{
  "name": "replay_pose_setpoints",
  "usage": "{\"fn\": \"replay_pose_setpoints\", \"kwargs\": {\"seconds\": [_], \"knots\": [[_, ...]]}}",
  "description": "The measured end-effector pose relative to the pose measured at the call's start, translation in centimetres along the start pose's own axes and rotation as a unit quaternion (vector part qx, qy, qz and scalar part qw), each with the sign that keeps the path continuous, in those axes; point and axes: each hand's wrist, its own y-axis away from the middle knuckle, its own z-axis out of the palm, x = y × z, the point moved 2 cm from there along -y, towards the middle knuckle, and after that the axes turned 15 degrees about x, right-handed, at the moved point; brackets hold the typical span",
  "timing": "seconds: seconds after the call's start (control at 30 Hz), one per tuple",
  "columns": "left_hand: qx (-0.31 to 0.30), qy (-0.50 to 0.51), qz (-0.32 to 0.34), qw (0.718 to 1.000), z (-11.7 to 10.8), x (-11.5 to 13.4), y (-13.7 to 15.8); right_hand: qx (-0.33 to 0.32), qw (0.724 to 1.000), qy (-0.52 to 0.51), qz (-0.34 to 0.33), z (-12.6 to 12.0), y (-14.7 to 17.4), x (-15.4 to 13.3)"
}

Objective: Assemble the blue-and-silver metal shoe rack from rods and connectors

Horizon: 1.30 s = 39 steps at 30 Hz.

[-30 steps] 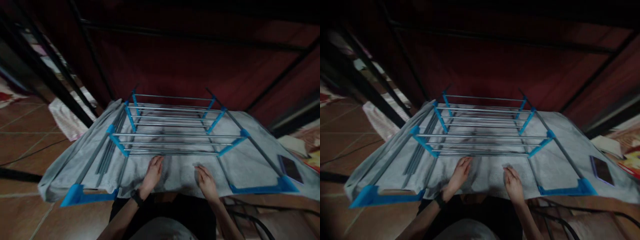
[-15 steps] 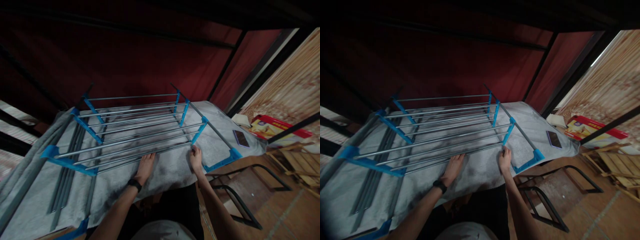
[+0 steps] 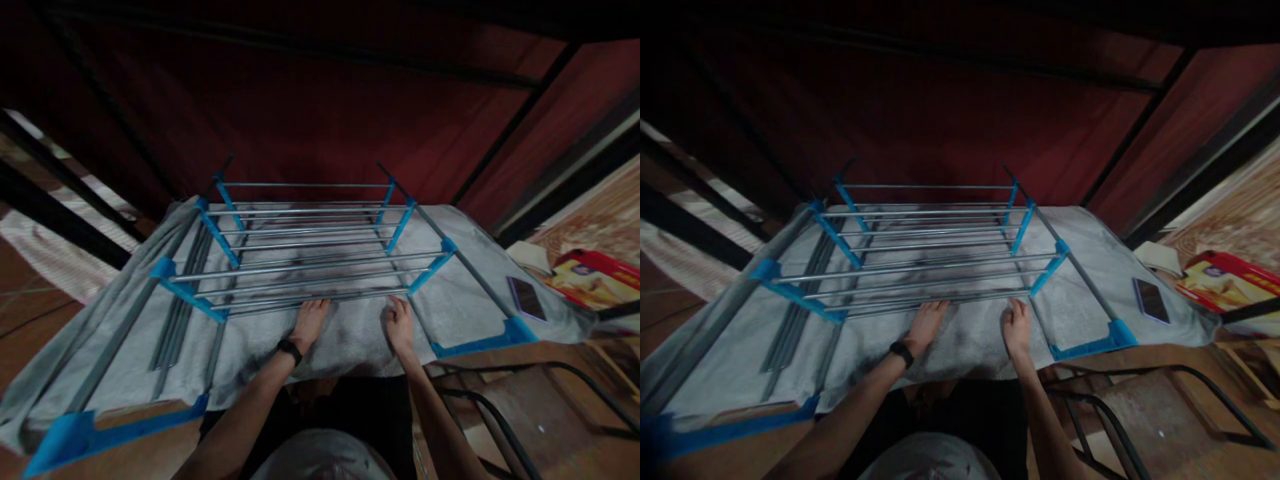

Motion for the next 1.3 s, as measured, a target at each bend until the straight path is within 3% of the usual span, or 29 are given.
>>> {"fn": "replay_pose_setpoints", "kwargs": {"seconds": [0.13, 0.23, 0.4, 0.5, 0.57, 0.67, 0.77, 0.87, 1.03, 1.3], "knots": [[-0.015, -0.035, -0.003, 0.999, -0.7, 0.2, 0.6, -0.044, 0.997, -0.04, -0.054, 1.0, 0.9, -1.8], [0.004, -0.041, -0.023, 0.999, -1.0, -0.2, 1.2, -0.07, 0.995, -0.056, -0.053, 1.9, 1.2, -2.4], [0.042, -0.021, -0.044, 0.998, -0.9, -1.5, 2.0, -0.074, 0.994, -0.079, 0.005, 2.7, 1.4, -3.0], [0.072, 0.025, -0.066, 0.995, -0.3, -2.1, 2.2, -0.051, 0.983, -0.135, 0.114, 2.6, 1.3, -3.8], [0.098, 0.057, -0.078, 0.99, 0.3, -2.4, 2.2, -0.037, 0.944, -0.216, 0.247, 2.6, 1.1, -4.5], [0.135, 0.085, -0.072, 0.985, 1.1, -2.6, 2.1, -0.006, 0.822, -0.385, 0.419, 2.9, 0.3, -5.8], [0.162, 0.092, -0.051, 0.981, 1.3, -2.5, 2.4, 0.032, 0.71, -0.487, 0.508, 2.9, -0.8, -6.8], [0.173, 0.096, -0.045, 0.979, 1.0, -2.4, 2.7, 0.045, 0.647, -0.516, 0.56, 3.0, -1.5, -7.3], [0.177, 0.112, -0.043, 0.977, 0.9, -3.1, 2.4, 0.041, 0.633, -0.529, 0.564, 3.2, -2.1, -7.7], [0.177, 0.137, -0.078, 0.971, 1.7, -4.2, 2.0, 0.032, 0.645, -0.537, 0.542, 2.8, -3.7, -8.6]]}}
